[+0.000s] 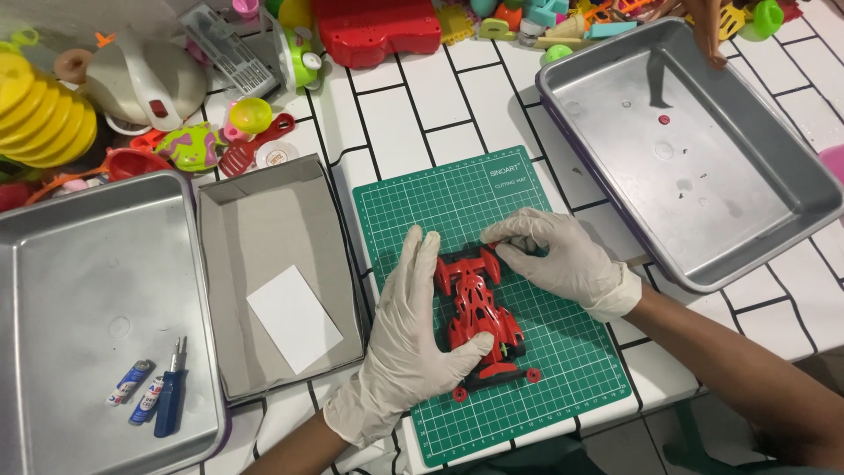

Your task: Assembling a red toy car by attaching the body to the chassis and using a screwdriver to secure parts.

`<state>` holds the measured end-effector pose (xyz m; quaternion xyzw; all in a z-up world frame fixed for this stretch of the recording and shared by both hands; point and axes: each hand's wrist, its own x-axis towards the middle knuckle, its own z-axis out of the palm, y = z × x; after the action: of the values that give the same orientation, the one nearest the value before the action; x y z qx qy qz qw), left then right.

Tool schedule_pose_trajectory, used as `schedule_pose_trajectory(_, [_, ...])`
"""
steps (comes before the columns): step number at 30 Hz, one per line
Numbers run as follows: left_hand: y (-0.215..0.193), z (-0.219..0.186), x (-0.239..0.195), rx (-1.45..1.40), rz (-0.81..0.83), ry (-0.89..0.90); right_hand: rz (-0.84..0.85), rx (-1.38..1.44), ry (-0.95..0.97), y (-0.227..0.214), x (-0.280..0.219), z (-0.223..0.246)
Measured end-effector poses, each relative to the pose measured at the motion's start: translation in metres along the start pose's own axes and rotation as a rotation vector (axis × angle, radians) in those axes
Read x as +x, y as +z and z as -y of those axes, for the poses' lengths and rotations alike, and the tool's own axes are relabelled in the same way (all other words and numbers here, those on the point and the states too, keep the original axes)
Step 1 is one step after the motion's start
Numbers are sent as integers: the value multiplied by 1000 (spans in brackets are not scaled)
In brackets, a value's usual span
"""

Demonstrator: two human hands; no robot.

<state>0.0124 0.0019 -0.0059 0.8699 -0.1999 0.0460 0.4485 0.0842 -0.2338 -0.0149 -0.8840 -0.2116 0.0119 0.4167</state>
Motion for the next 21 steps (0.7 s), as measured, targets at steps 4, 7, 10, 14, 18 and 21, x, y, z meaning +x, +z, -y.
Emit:
schedule_pose_trajectory(4, [0,-1,0,-16,9,-10,-6,21,-8,0,0,1])
schedule_pose_trajectory(7, [0,-1,0,-13,0,7,-38,6,-65,2,-1,2])
schedule_pose_trajectory(10, [0,-1,-1,-17,-2,-6,-56,-14,-87,1,-1,2])
schedule_pose_trajectory(14, [-1,-1,-1,-15,7,-8,-7,6,-20,-2,-2,1])
schedule_pose_trajectory(18, [0,-1,-1,-21,3,-14,-8,-4,-25,-3,-2,-1])
schedule_pose_trajectory(21, [0,0,0,-11,8,-5,12,19,49,-3,-3,1])
